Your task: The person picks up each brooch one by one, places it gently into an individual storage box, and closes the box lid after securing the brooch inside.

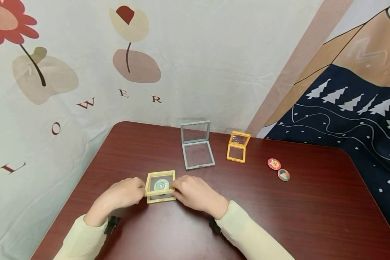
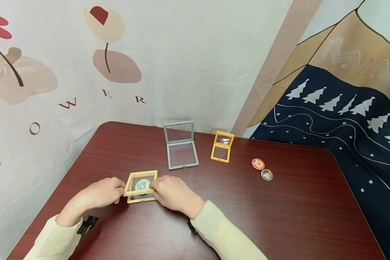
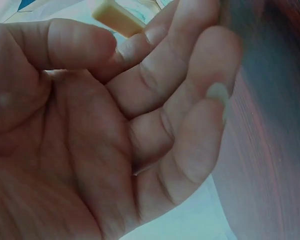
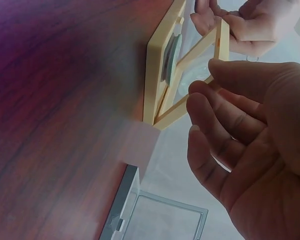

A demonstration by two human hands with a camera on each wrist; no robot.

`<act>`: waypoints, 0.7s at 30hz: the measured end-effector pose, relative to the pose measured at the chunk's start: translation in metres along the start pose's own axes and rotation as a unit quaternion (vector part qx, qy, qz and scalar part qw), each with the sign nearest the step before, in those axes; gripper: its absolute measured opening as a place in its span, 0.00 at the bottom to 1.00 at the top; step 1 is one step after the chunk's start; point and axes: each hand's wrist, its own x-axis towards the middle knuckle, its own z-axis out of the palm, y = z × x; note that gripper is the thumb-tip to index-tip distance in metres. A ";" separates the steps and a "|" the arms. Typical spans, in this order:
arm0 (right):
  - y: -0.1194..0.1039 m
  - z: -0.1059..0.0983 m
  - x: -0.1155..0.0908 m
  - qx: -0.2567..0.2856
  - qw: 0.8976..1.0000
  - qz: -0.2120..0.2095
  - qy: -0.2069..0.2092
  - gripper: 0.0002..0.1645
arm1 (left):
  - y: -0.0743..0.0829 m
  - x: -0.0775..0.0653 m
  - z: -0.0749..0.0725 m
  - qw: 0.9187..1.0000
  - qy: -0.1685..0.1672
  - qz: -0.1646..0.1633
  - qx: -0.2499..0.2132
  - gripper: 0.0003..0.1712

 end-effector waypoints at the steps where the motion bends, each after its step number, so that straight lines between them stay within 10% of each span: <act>1: 0.000 0.000 0.000 0.001 1.000 0.000 -0.002 0.03 | 0.001 0.000 0.000 1.000 0.001 0.000 0.001 0.15; 21: 0.000 0.012 -0.002 -0.010 1.000 -0.008 -0.015 0.09 | 0.001 0.001 0.009 0.999 0.012 0.000 0.033 0.21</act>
